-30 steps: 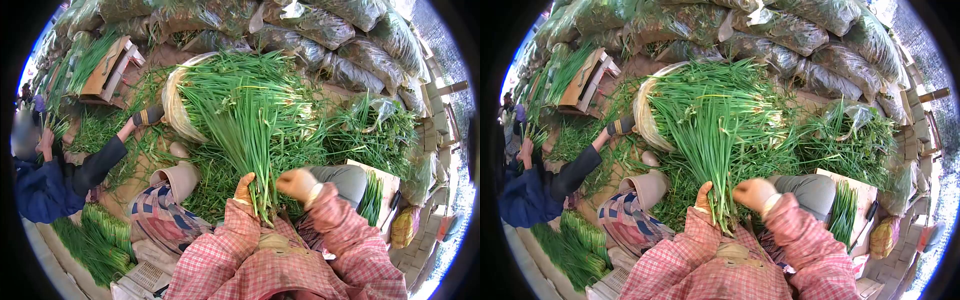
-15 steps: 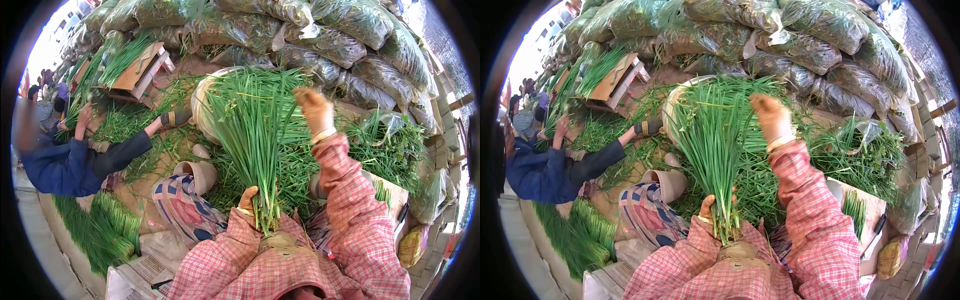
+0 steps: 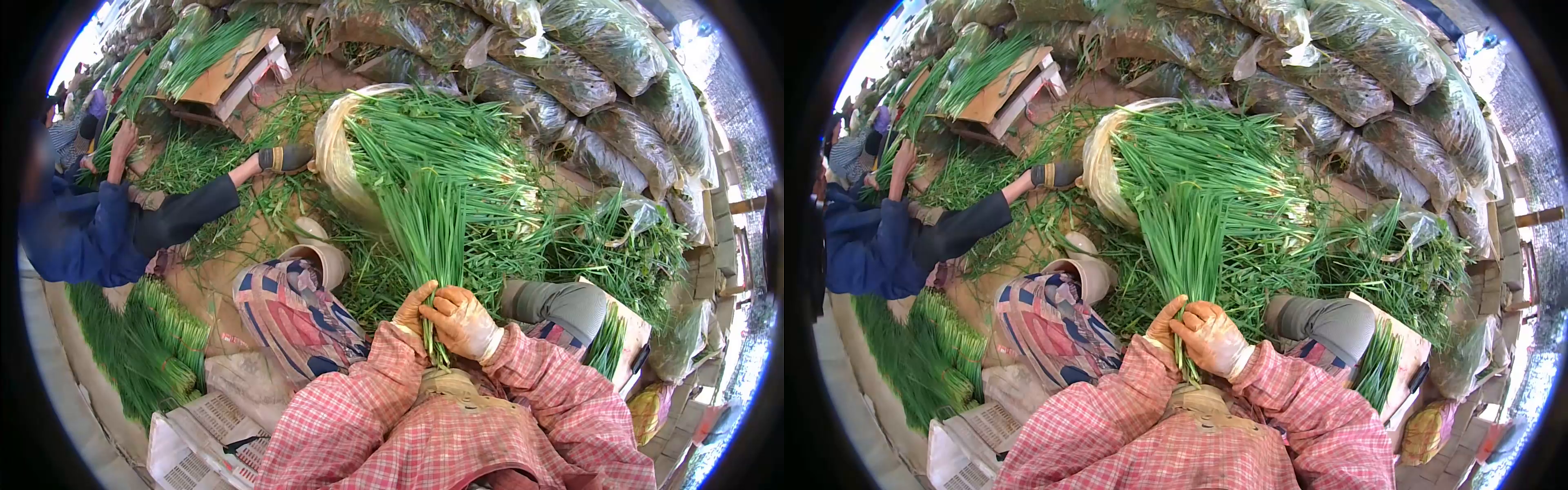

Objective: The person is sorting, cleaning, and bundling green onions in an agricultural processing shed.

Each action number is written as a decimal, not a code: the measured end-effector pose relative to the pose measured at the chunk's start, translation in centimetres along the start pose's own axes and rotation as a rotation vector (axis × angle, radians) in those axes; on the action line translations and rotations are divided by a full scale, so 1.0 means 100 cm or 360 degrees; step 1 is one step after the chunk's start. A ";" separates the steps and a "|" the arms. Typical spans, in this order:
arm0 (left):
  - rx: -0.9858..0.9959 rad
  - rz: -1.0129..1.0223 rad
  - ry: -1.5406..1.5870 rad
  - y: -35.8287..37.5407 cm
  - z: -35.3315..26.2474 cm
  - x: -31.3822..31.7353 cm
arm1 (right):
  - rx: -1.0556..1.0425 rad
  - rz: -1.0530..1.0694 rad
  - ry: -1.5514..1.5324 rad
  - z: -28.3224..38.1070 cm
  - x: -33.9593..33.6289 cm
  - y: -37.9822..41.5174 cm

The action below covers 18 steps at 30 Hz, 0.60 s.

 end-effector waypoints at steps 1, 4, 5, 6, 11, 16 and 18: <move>0.0054 0.0034 -0.0153 0.003 0.001 0.014 | -0.0002 0.0023 -0.0021 0.001 -0.008 -0.001; 0.0295 0.0283 -0.0757 0.004 -0.014 0.055 | 0.0338 -0.0077 -0.0347 -0.016 -0.066 -0.003; 0.0283 0.0634 -0.0940 -0.003 -0.019 0.067 | 0.0506 -0.0330 -0.0467 -0.034 -0.089 0.003; 0.0386 0.0641 -0.1045 0.004 -0.021 0.079 | 0.0797 -0.0483 -0.0933 -0.067 -0.095 0.009; 0.0468 0.0852 -0.1680 0.022 -0.013 0.118 | 0.0675 -0.0340 -0.2404 -0.130 -0.071 -0.025; 0.0612 0.0481 -0.2000 0.020 -0.007 0.120 | 0.0557 -0.0243 -0.2510 -0.104 -0.090 -0.069; 0.0800 0.0451 -0.2345 0.020 -0.008 0.133 | 0.0358 -0.0323 -0.2335 -0.088 -0.113 -0.076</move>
Point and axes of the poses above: each hand's wrist, its own y-axis away from the middle knuckle, its own x-axis out of the palm, z = x × y, the point moved 8 cm from there along -y, towards the middle knuckle, and after that the axes turned 7 degrees about x, right-handed, at the moved point
